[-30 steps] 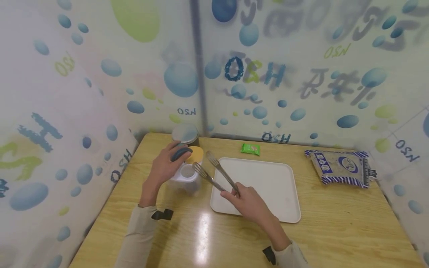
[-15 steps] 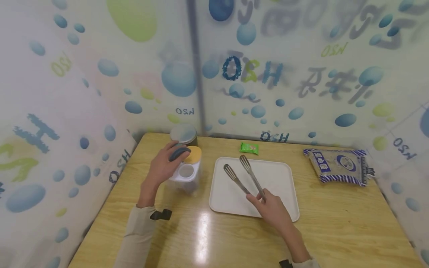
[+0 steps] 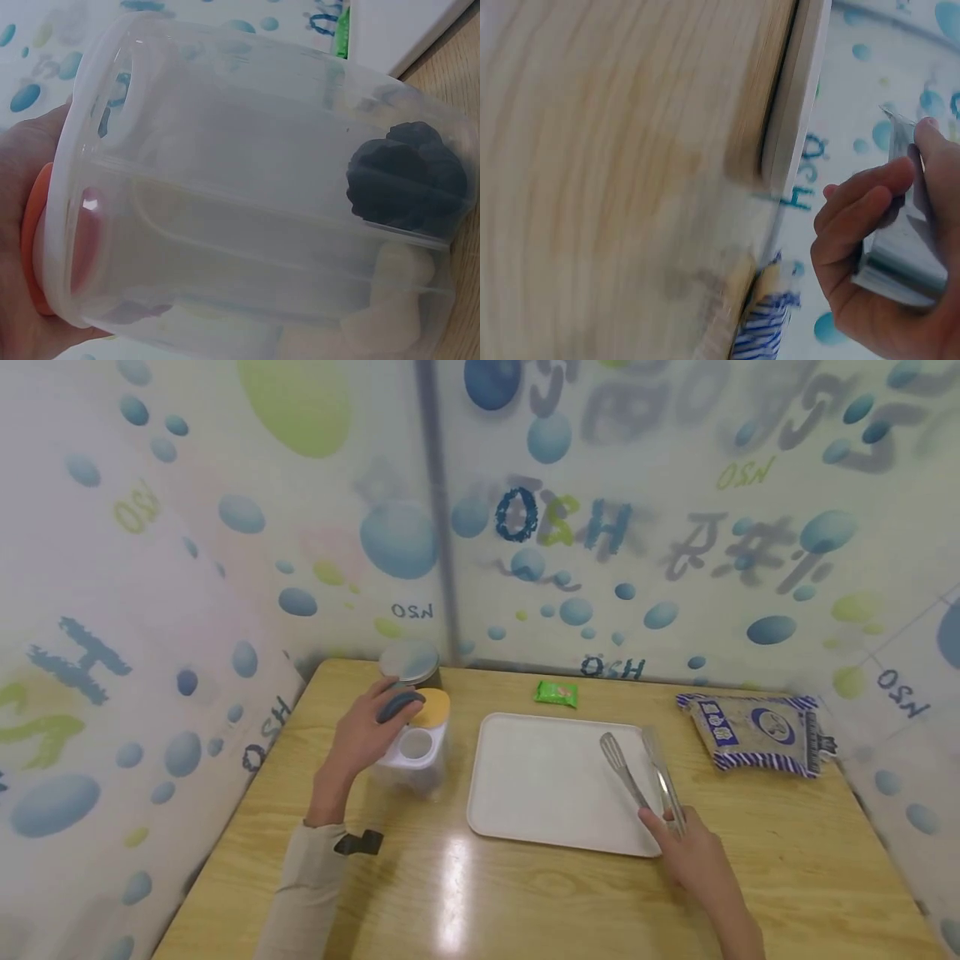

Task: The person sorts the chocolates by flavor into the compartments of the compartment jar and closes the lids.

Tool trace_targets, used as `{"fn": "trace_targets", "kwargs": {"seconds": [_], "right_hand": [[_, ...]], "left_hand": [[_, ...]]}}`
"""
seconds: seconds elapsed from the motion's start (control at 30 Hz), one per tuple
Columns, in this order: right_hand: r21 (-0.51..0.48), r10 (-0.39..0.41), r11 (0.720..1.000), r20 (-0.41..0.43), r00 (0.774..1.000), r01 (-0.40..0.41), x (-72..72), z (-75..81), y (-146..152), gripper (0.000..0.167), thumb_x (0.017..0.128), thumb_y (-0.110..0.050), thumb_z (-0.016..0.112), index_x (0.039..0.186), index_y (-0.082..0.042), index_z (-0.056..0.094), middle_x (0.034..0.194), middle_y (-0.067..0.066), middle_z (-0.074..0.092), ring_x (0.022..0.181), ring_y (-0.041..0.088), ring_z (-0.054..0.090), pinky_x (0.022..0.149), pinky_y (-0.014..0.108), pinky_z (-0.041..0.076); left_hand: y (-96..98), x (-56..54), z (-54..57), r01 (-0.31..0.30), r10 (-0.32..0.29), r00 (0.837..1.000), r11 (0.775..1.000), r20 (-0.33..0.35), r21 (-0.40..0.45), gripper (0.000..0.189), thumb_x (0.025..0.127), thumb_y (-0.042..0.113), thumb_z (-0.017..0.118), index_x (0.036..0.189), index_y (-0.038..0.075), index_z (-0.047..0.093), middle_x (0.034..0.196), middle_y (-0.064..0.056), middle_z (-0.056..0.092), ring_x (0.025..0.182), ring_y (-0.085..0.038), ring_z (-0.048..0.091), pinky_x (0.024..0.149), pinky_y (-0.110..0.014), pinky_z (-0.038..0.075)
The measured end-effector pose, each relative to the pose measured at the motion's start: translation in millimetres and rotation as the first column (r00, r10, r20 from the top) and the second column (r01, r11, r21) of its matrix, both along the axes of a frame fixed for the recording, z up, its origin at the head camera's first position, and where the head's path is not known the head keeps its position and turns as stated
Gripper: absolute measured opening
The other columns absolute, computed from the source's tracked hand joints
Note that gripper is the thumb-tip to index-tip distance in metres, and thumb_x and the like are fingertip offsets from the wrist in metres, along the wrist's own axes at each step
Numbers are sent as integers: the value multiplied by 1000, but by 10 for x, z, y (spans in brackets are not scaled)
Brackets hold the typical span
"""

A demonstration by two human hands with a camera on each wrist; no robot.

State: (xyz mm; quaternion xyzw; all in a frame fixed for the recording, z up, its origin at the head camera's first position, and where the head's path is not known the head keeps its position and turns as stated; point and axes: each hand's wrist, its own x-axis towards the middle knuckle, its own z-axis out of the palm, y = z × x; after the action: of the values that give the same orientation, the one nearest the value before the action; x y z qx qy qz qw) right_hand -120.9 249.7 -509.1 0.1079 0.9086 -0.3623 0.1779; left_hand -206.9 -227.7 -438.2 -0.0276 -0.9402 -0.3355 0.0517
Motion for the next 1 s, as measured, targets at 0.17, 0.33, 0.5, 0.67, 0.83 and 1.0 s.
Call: {"fn": "trace_targets", "kwargs": {"seconds": [0.17,0.33,0.5,0.67,0.83,1.0], "right_hand": [[52,-23,998,-23,999,24,33,-30,316,94,94,-67,49,141,12,27,96,21,60,77,26,59,60,34,47],[109,-14,994,-20,1000,16,112,-104,542,97,96,-65,47,141,17,21,105,32,60,88,35,61,66,38,49],[131,-21,991,38,999,16,162,-138,643,100,96,-68,43,141,18,19,101,30,60,83,33,59,66,42,50],[167,-17,986,75,997,4,173,-135,667,102,94,-74,40,135,19,25,95,27,59,79,32,56,63,43,50],[199,-10,980,98,995,-10,199,-134,661,89,92,-77,39,112,10,43,85,15,56,74,27,53,57,36,43],[219,7,975,71,997,-22,206,-155,655,81,92,-74,44,101,7,49,80,10,55,70,23,52,54,34,41]], "left_hand": [[-4,-5,-9,0,0,1000,1000,-19,-2,63,93,71,47,137,28,61,158,-2,40,138,-44,42,104,-67,39],[-1,-7,-9,14,-15,999,1000,-37,-7,63,96,71,40,136,27,61,158,-4,41,138,-43,43,104,-66,39],[-17,4,-11,40,-40,997,999,-58,-2,63,103,63,28,139,23,60,159,-7,39,139,-42,43,106,-64,38],[-24,11,-4,44,-43,996,999,-76,14,64,104,61,24,139,21,60,158,-7,40,137,-40,45,101,-62,42],[-17,26,7,42,-40,996,999,-74,23,64,104,61,23,137,22,62,157,-6,41,135,-40,46,98,-61,44],[-20,18,-16,45,-43,996,999,-81,21,64,105,61,21,138,23,61,157,-7,41,135,-41,46,97,-63,44]]}}
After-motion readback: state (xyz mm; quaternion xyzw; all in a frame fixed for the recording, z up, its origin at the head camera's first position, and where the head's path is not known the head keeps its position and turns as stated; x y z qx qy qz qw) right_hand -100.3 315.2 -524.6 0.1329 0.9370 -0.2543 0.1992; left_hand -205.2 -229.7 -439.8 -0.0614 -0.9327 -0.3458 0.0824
